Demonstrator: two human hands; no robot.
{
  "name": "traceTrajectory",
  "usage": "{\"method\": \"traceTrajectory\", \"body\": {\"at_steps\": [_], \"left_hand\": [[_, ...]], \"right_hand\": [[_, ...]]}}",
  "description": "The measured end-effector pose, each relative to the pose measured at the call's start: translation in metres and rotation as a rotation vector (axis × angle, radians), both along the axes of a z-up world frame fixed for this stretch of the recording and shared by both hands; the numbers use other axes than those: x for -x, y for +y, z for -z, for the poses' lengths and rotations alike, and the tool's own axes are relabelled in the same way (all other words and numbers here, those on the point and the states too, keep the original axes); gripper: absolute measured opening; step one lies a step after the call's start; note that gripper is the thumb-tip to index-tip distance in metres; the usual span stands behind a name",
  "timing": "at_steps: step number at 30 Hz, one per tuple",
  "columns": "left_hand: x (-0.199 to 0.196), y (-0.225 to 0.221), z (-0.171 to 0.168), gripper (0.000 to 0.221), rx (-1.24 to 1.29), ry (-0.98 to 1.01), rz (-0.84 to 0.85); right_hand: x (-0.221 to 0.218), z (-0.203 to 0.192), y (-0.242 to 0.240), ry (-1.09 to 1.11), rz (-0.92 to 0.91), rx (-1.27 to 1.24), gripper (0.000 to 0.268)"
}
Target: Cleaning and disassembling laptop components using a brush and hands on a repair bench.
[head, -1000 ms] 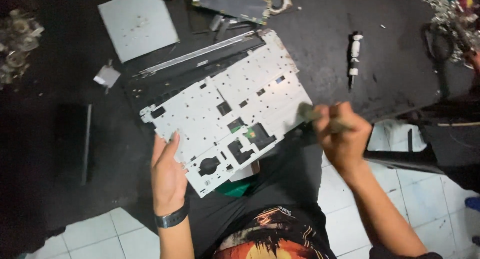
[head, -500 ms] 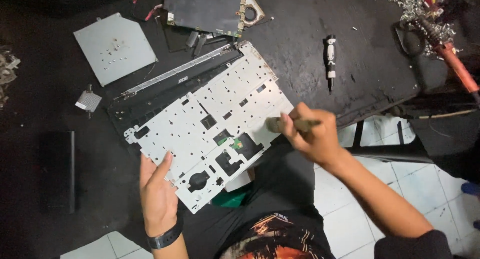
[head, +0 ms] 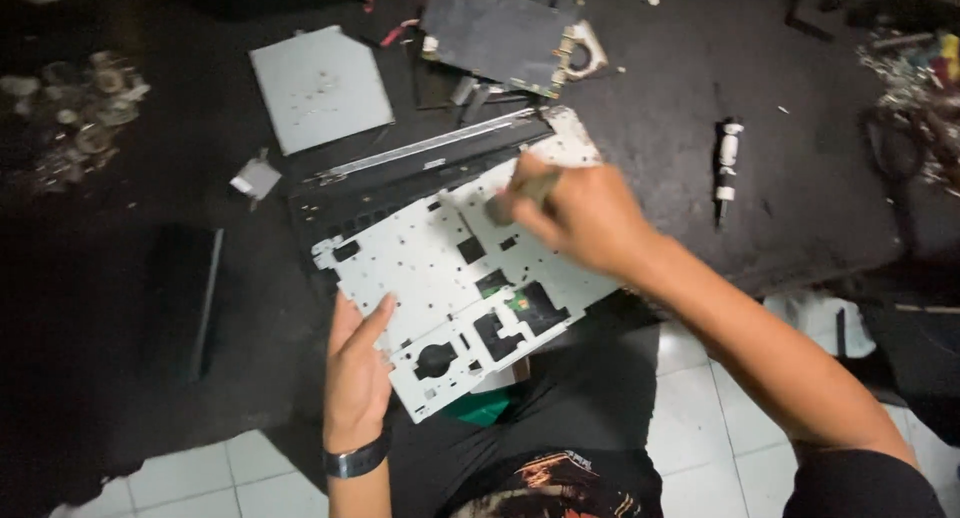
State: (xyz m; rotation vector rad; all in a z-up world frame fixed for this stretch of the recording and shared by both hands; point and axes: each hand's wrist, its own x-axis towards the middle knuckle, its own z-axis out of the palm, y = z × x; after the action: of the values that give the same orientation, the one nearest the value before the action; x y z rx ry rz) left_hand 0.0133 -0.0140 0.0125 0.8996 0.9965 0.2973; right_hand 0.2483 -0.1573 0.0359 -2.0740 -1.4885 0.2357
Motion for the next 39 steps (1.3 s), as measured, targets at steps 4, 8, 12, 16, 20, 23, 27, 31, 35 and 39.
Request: {"method": "traceTrajectory", "body": {"at_steps": [4,8,12,16,20,23,27,31,35,39], "left_hand": [[0.026,0.008,0.069,0.072,0.039,-0.114,-0.077],[0.031,0.013,0.074,0.074,0.159,-0.075,-0.085],[0.035,0.018,0.078,0.087,0.183,-0.119,-0.041],[0.017,0.013,0.04,0.08,0.228,-0.269,-0.088],[0.027,0.017,0.064,0.098,0.211,-0.293,-0.043],[0.014,0.018,0.036,0.09,0.228,-0.362,-0.083],[0.024,0.018,0.056,0.099,0.221,-0.322,-0.021],[0.019,0.016,0.035,0.102,0.184,-0.332,-0.046],[0.033,0.02,0.073,0.096,0.16,-0.251,0.067],[0.017,0.012,0.021,0.098,0.165,-0.098,0.025]], "right_hand": [[0.001,0.019,0.02,-0.331,0.354,-0.158,0.026],[0.03,0.015,0.038,0.062,0.046,-0.033,0.016],[0.027,0.015,0.06,-0.209,-0.022,0.065,0.018],[0.064,-0.008,0.074,0.201,-0.273,0.029,0.021],[0.067,0.0,0.097,-0.03,-0.195,-0.054,0.014],[0.087,-0.011,0.101,0.078,-0.294,-0.075,0.017],[0.067,-0.006,0.1,-0.302,-0.171,-0.149,0.011],[0.097,-0.018,0.052,0.07,-0.298,0.079,0.009],[0.064,-0.008,0.004,0.279,-0.06,0.127,0.006],[-0.011,0.033,-0.102,-0.016,0.443,0.012,0.018]]}}
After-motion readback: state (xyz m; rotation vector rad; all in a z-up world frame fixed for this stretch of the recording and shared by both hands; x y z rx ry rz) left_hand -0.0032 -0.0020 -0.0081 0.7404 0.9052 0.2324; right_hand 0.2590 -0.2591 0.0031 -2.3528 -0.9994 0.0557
